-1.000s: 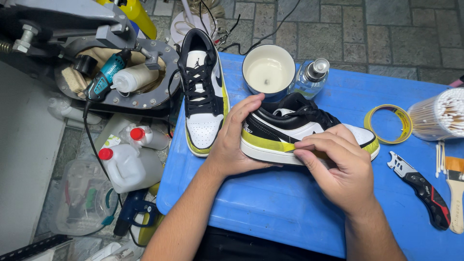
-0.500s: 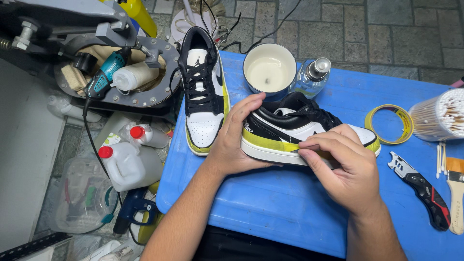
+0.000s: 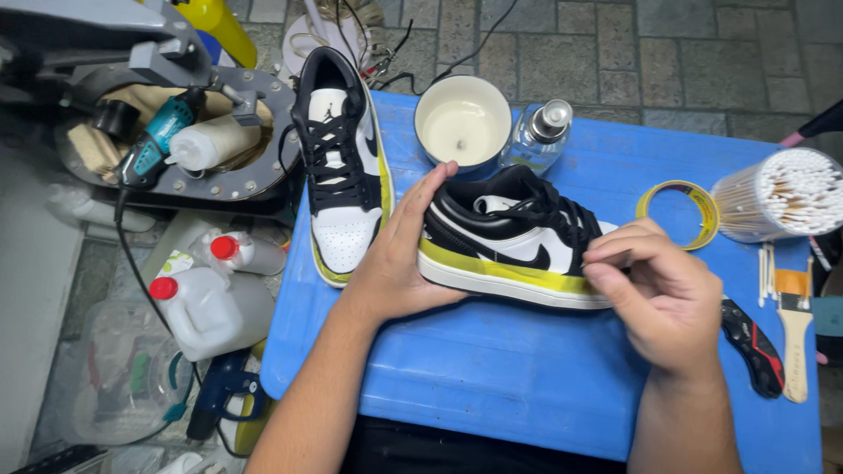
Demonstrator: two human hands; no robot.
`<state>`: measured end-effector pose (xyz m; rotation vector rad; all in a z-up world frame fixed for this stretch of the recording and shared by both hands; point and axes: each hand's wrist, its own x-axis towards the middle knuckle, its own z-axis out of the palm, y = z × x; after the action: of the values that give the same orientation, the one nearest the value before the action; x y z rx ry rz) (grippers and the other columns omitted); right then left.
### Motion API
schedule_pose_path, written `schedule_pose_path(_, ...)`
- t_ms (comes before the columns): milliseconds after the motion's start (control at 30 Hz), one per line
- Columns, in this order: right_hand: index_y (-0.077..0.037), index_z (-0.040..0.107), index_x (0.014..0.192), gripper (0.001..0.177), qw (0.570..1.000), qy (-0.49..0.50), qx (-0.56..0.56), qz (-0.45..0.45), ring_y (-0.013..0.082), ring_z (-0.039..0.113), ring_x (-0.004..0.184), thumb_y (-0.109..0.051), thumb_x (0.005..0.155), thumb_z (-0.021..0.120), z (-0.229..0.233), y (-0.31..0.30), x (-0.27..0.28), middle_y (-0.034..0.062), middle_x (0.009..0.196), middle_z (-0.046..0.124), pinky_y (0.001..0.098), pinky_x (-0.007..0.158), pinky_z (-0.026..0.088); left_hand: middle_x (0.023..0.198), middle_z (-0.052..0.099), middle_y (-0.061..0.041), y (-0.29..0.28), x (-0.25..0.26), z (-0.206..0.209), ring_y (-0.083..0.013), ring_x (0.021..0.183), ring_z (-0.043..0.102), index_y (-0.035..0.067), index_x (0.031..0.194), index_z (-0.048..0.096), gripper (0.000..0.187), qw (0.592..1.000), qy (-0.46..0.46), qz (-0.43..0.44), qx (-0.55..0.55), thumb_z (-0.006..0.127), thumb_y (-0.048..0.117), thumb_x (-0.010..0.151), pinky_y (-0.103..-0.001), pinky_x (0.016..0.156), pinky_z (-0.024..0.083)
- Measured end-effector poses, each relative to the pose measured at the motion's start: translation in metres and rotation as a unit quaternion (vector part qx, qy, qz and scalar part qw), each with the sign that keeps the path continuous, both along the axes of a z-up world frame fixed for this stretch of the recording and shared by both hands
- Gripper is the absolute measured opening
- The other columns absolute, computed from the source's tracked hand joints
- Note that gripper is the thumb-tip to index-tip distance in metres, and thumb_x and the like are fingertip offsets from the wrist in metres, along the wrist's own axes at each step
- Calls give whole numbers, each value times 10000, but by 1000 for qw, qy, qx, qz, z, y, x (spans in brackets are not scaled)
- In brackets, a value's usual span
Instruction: The person applies yellow masking tape to the midsole and side panels of a black and white sneaker. They smooth the tape along the edges and around the toe box, then rotate the shoe to continue taping the opposite side and heel area.
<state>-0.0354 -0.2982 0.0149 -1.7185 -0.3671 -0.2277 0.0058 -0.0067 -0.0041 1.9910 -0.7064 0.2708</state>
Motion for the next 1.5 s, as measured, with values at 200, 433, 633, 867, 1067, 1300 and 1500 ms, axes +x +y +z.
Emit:
schedule_pose_path(200, 29, 623, 1172, 87, 977, -19, 160, -142, 96, 621, 921, 4, 1107, 676, -44, -52, -6, 81, 1063, 676, 208, 884, 490, 1580, 423, -177, 0, 2, 2, -374, 1466, 445, 72, 1601, 171, 1267, 997, 48, -6, 55, 895, 91, 562, -411, 1188, 413)
schedule_pose_path(433, 10, 610, 1157, 108, 980, 31, 130, -149, 98, 617, 914, -16, 1057, 638, -66, -76, -27, 65, 1084, 658, 242, 838, 506, 1509, 411, -237, -7, 3, -2, -424, 1390, 473, 96, 1569, 172, 1188, 992, 25, 35, 116, 874, 55, 611, -438, 1136, 432)
schedule_pose_path(633, 34, 609, 1163, 127, 985, 60, 108, -120, 104, 615, 1016, 33, 1037, 619, -68, -78, -35, 83, 1149, 651, 240, 930, 489, 1478, 443, -213, -7, 3, -3, -403, 1355, 517, 115, 1556, 188, 1196, 989, 84, 35, 115, 869, 49, 575, -426, 1109, 453)
schedule_pose_path(867, 33, 603, 1159, 152, 988, 62, 122, -64, 111, 595, 1098, 34, 1011, 637, -70, -69, -39, 81, 1189, 622, 243, 1002, 478, 1523, 352, -245, -11, 2, -1, -407, 1399, 446, 101, 1574, 170, 1222, 992, 40, 51, 106, 845, 36, 558, -461, 1143, 428)
schedule_pose_path(1067, 21, 611, 1160, 131, 980, 71, 166, -84, 83, 575, 1024, 22, 1032, 641, -74, -65, -35, 69, 1167, 622, 216, 925, 469, 1570, 401, -145, -29, -15, -4, -360, 1491, 338, 208, 1487, 531, 779, 949, -194, 86, 233, 754, 77, 752, -549, 1267, 275)
schedule_pose_path(1300, 16, 613, 1168, 144, 978, 74, 178, -86, 73, 574, 1032, 20, 1027, 641, -79, -62, -33, 54, 1172, 623, 213, 922, 468, 1585, 496, 1, -59, -20, -22, -269, 1498, 380, 375, 1485, 584, 452, 905, -288, 86, 300, 590, 301, 1039, -619, 1260, 64)
schedule_pose_path(1500, 11, 619, 1173, 138, 978, 77, 175, -88, 67, 570, 1036, 8, 1036, 637, -83, -62, -29, 43, 1177, 624, 212, 931, 463, 1560, 534, -8, -88, -30, -23, -225, 1483, 418, 345, 1535, 572, 480, 888, -299, 112, 331, 576, 252, 1065, -593, 1239, 80)
